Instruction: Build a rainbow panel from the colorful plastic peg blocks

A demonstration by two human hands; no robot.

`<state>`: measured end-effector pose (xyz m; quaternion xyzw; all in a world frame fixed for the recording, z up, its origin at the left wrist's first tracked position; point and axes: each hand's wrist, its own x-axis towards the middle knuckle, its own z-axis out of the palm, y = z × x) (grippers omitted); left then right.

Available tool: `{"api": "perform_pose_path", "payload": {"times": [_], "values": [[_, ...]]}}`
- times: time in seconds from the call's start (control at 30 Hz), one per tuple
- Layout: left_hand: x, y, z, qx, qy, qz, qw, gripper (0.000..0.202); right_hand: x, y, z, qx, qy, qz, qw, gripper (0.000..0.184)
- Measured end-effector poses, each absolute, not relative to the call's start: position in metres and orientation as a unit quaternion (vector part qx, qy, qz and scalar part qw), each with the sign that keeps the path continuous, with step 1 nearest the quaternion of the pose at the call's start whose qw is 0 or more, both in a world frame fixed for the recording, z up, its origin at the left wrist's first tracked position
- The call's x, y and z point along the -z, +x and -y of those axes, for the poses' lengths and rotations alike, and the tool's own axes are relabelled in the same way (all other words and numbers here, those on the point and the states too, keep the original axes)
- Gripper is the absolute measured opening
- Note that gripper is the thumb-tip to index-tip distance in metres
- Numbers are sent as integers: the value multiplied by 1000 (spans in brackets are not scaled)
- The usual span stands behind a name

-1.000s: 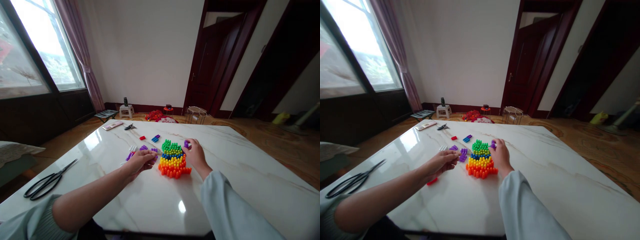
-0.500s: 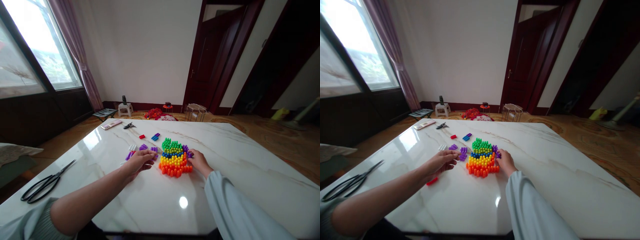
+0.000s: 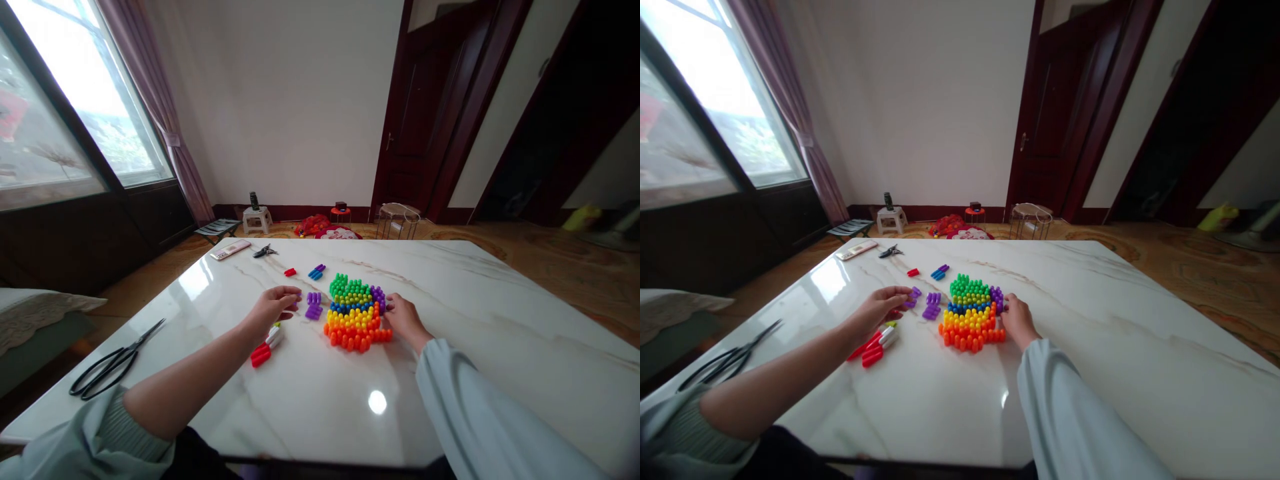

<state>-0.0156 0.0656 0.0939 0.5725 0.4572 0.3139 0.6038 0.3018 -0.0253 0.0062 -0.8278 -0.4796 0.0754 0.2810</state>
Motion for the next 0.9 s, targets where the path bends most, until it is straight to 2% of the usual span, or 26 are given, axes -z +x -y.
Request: {"api": "perform_pose_path", "payload": {"times": [0.17, 0.33, 0.43, 0.57, 0.9], "values": [[-71, -27, -89, -285, 699, -464, 464, 38, -20, 301, 30, -22, -845, 456, 279, 35], [-46, -32, -104, -194, 854, -433, 212, 46, -34, 292, 28, 17, -810, 470, 351, 30], [-39, -25, -115, -123, 876, -452, 117, 53, -41, 280, 26, 20, -770, 509, 384, 23], [-38, -14, -131, -70, 882, -458, 80, 56, -52, 263, 25, 31, -717, 565, 408, 19], [-43, -13, -123, -84, 876, -467, 85, 32, -62, 241, 26, 8, -676, 614, 408, 18]]}}
